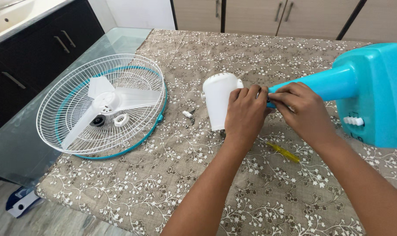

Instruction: The person reassembles an electric fan on a table. They use a screwdriver to unscrew the rear cover of the fan head, detach the motor housing, then align the motor with the stand neck, tighten screws by hand and with the screwdriver, and press the rear cover back into place.

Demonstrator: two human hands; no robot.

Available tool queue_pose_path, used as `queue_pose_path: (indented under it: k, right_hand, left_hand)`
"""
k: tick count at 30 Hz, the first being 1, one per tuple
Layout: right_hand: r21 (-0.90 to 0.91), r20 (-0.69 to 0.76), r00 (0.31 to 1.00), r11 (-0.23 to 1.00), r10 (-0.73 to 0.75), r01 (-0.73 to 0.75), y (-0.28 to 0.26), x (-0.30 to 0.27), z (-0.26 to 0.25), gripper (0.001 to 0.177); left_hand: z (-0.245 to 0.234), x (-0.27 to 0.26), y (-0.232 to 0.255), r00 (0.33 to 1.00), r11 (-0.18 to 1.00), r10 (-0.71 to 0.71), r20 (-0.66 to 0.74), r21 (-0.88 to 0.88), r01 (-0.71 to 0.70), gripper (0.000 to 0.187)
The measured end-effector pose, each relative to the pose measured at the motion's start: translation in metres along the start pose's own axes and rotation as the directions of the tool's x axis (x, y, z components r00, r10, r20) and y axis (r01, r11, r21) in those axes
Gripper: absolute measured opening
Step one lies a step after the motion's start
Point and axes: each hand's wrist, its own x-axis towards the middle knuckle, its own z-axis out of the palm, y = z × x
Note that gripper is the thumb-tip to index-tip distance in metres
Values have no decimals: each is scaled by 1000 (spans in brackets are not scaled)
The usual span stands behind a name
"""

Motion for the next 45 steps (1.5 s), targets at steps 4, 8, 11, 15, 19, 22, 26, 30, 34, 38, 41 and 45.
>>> queue_pose_path:
  k: [4, 8, 11, 15, 19, 22, 26, 30, 34, 38, 41, 45]
  right_hand:
    - [19, 22, 1000, 1000, 15, -16, 2, 2, 1, 18]
    - [-20, 62, 998, 999, -31, 33, 3, 1, 4, 20]
    - [-35, 53, 993, 993, -107, 109, 3, -1, 5, 22]
    - [-82, 29, 988, 985, -149, 151, 1, -4, 6, 25]
    - [-136, -2, 989, 980, -145, 143, 1, -10, 6, 33]
    - [-312, 58, 988, 937, -145, 156, 3, -16, 9, 33]
    - [-388, 51, 990, 911, -129, 139, 10, -24, 15, 38]
    - [-357, -3, 995, 929, -105, 97, 13, -27, 18, 36]
    - [-413, 39, 993, 903, -110, 116, 10, -27, 17, 35]
    - [-407, 14, 995, 909, -97, 94, 5, -25, 15, 40]
    - [-450, 45, 994, 886, -100, 110, 2, -25, 16, 37]
    - [-483, 32, 995, 870, -94, 98, -2, -23, 16, 37]
  left_hand:
    - [0, 0, 0, 1000, 1000, -1, -20, 18, 2, 54]
    - [0, 1, 0, 1000, 1000, -5, -10, 25, 5, 52]
    - [0, 1, 0, 1000, 1000, -13, 1, 10, 13, 51]
    - [-1, 1, 0, 1000, 1000, -9, -1, 26, 10, 47]
    - [-3, 1, 0, 1000, 999, -5, -9, 34, 5, 48]
    - [-4, 2, 1, 1000, 1000, -11, 11, -7, 12, 54]
    - [-4, 2, 1, 1000, 1000, -7, -2, 6, 7, 59]
    - [-4, 1, 1, 1000, 1000, -14, 9, -21, 15, 59]
    - [-2, 2, 0, 1000, 999, -3, -5, 33, 3, 56]
    - [-3, 2, 0, 1000, 1000, -18, 6, -24, 18, 58]
    - [-5, 0, 2, 1000, 1000, -10, 4, -6, 10, 56]
    - [-6, 1, 3, 1000, 1000, -11, -4, -27, 11, 56]
